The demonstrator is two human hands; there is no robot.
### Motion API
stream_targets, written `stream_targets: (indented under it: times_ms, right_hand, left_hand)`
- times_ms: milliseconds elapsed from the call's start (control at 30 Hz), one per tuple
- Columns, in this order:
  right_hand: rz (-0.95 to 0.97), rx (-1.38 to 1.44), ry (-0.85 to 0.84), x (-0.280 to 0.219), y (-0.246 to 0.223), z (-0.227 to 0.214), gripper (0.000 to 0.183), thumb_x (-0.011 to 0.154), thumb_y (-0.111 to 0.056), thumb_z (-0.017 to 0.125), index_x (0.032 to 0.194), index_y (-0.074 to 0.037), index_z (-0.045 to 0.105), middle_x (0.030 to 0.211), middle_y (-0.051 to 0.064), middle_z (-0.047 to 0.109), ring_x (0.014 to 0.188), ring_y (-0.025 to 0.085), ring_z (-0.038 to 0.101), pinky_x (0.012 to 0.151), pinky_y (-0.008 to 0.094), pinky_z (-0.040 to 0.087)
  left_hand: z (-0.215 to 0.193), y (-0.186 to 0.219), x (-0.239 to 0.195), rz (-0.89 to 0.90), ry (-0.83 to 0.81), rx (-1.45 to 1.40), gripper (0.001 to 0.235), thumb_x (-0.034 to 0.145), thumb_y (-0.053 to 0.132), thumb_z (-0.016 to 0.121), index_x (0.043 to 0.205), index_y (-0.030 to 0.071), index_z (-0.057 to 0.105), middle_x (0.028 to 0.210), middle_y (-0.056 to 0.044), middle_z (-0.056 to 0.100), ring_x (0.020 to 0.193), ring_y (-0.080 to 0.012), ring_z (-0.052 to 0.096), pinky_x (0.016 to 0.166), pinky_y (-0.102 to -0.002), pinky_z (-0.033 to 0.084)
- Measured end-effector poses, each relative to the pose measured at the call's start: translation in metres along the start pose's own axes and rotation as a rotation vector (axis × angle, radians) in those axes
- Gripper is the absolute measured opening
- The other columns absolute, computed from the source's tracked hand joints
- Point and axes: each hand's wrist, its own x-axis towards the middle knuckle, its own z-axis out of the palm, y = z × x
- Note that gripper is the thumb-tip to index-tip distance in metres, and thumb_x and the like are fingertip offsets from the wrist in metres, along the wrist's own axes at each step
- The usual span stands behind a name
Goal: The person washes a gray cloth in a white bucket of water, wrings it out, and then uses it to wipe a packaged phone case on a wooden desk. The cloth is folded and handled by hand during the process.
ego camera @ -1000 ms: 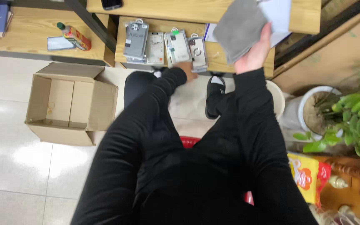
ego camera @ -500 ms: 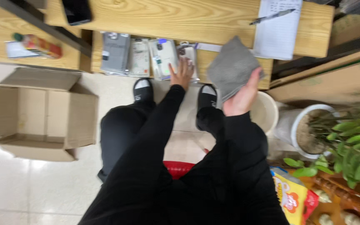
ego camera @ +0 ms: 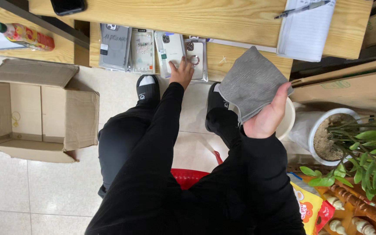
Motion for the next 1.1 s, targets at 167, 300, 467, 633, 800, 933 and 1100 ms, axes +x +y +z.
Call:
stream_targets:
  times_ms: [167,300,467,633,800,933,1100]
  right_hand:
    - [0.014,0.033,0.04,0.003,0.001,0.006,0.06,0.095,-0.055,0.072,0.135,-0.011,0.07,0.138,0.015,0.073,0.127,0.028,0.072,0.105,0.046,0.063]
    - [0.015,0.018,0.009,0.005,0.004,-0.005,0.062,0.096,-0.057,0.072,0.139,-0.013,0.068,0.143,0.015,0.07,0.133,0.03,0.068,0.111,0.047,0.06]
    - [0.001,0.028,0.019,0.005,0.005,-0.006,0.061,0.098,-0.055,0.071,0.141,-0.012,0.066,0.143,0.015,0.069,0.133,0.032,0.068,0.111,0.049,0.059]
    - [0.01,0.024,-0.022,0.004,0.009,-0.002,0.061,0.1,-0.055,0.07,0.143,-0.012,0.064,0.145,0.015,0.067,0.135,0.03,0.066,0.112,0.048,0.058]
    - [0.012,0.028,-0.037,0.001,0.007,0.0,0.061,0.101,-0.055,0.069,0.146,-0.014,0.062,0.15,0.013,0.065,0.138,0.029,0.063,0.116,0.047,0.056]
    - [-0.023,-0.048,-0.09,0.001,0.004,-0.002,0.06,0.103,-0.057,0.069,0.144,-0.014,0.063,0.15,0.013,0.063,0.141,0.03,0.06,0.118,0.05,0.053]
    - [0.015,-0.004,-0.057,-0.001,0.0,0.001,0.063,0.099,-0.056,0.075,0.142,-0.011,0.067,0.15,0.015,0.063,0.143,0.033,0.06,0.12,0.049,0.053]
  left_hand:
    - [0.001,-0.009,-0.002,0.035,-0.002,-0.016,0.011,0.1,0.004,0.059,0.092,0.009,0.065,0.123,-0.019,0.057,0.135,-0.0493,0.043,0.084,-0.083,0.041]
    - [0.001,-0.016,-0.008,0.045,-0.019,-0.053,0.011,0.098,0.005,0.061,0.093,0.011,0.068,0.12,-0.017,0.058,0.136,-0.0491,0.043,0.086,-0.084,0.04]
    - [-0.001,-0.023,-0.021,0.037,-0.161,0.044,0.013,0.1,0.016,0.064,0.103,0.011,0.075,0.132,-0.016,0.059,0.144,-0.0466,0.04,0.099,-0.082,0.037]
    - [-0.01,-0.013,-0.026,0.002,-0.2,0.14,0.021,0.105,0.014,0.059,0.121,0.008,0.071,0.145,-0.018,0.054,0.153,-0.0428,0.034,0.115,-0.074,0.031]
    - [-0.018,0.048,-0.047,-0.304,-0.139,-0.096,0.042,0.1,0.021,0.06,0.14,0.008,0.057,0.156,-0.026,0.047,0.156,-0.0463,0.032,0.122,-0.066,0.029]
    - [0.0,0.082,-0.044,-1.571,-0.499,-0.87,0.085,0.087,0.06,0.073,0.151,0.012,0.044,0.145,-0.021,0.051,0.14,-0.0401,0.051,0.111,-0.055,0.045]
    - [0.015,0.059,-0.026,-1.942,-0.234,-1.695,0.07,0.099,0.052,0.077,0.142,0.001,0.055,0.104,-0.023,0.073,0.088,-0.0375,0.08,0.071,-0.047,0.07]
